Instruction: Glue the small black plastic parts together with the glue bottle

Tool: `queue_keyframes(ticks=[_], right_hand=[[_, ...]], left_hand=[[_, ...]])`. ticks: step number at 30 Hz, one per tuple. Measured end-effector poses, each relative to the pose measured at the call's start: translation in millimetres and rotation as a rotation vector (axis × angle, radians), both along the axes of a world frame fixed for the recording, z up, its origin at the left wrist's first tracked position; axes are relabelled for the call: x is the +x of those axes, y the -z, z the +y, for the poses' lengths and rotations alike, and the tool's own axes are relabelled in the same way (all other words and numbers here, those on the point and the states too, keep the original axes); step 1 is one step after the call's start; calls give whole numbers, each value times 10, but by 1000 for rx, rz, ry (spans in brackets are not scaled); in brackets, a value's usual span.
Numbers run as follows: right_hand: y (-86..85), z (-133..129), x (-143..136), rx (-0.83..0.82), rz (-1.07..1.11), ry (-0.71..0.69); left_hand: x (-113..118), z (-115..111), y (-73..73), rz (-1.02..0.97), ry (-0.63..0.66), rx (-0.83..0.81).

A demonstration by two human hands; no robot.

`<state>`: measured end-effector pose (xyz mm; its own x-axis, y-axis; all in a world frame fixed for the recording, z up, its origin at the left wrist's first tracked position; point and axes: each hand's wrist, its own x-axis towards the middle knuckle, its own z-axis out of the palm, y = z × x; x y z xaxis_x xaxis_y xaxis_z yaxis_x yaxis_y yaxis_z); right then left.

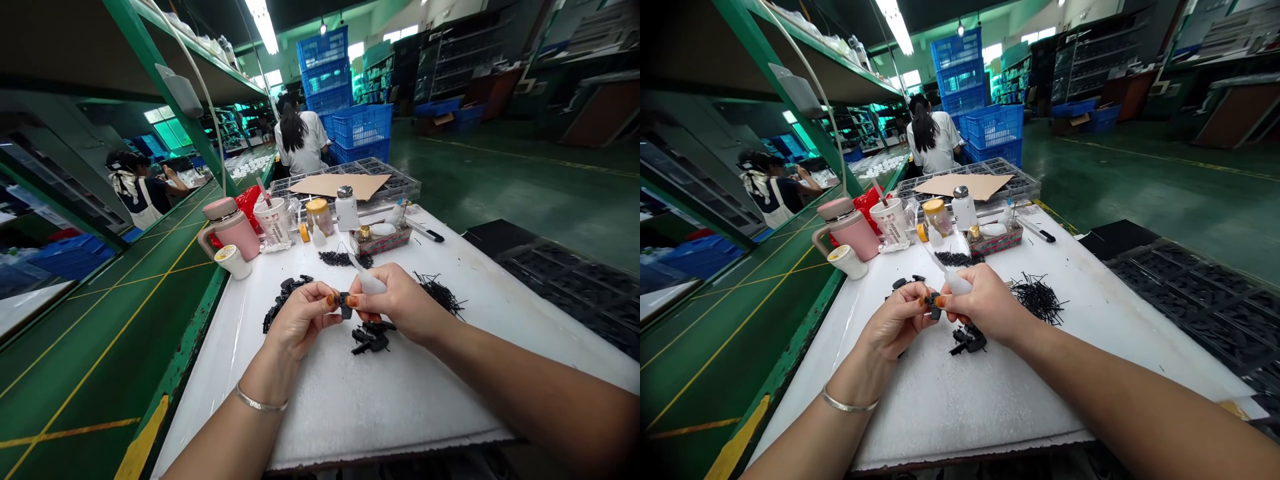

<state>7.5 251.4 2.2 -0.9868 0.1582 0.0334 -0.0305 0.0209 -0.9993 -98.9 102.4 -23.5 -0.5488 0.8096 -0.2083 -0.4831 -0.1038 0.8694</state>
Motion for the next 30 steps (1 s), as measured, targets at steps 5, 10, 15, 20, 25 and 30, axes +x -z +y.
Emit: queue_keyframes(ticks=[5, 10, 15, 20, 25, 30], right_hand=[[-11, -56, 75, 435, 231, 118], [-9, -40, 59, 511, 266, 130], [-1, 26, -10, 194, 53, 93], [-21, 43, -19, 37, 28, 28], [-14, 50, -27, -63, 31, -17], [14, 74, -34, -130, 31, -41]], left_hand=[[1, -11, -12, -93, 47, -19], [-22, -19, -10, -59, 67, -25], [10, 7, -49, 63, -49, 8], [24, 23, -88, 51, -51, 18], [27, 15, -80, 63, -58, 47], [39, 11, -77, 218, -73, 67]])
